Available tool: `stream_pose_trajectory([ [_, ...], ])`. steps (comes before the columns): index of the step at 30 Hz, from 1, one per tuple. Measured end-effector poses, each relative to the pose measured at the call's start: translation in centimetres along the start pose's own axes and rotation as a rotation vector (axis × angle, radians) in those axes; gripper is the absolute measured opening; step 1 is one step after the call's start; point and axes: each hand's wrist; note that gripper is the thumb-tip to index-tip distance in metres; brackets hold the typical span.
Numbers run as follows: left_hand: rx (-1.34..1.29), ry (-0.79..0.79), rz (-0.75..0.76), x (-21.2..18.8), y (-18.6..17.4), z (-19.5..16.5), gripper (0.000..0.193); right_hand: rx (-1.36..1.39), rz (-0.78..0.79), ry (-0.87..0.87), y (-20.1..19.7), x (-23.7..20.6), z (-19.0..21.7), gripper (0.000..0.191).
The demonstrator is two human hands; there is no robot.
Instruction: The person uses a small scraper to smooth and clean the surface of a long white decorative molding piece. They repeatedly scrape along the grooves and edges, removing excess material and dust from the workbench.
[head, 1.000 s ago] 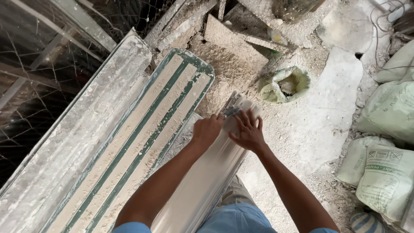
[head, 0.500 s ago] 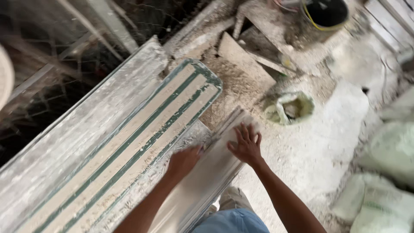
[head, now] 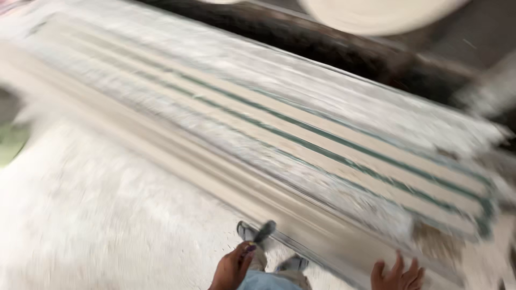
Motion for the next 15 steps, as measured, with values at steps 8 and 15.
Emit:
stream_pose_trajectory([
  [8,-0.369,-0.147,-0.716,-4.6,-9.1,7.3,0.038,0.673,0.366,-0.662,0.4,1.9,25.4,0.035],
  [15,-0.552,-0.281,-0.91,-7.2,-22.2,15.1,0.049,0.755,0.796,-0.642,-0.7,-7.9,47.4,0.041],
])
Point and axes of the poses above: each hand's wrist, its own x-axis towards the middle knuckle, its own y-axis out of the palm, z = x × y, and after that the axes turned 8 degrees about -x, right-handed
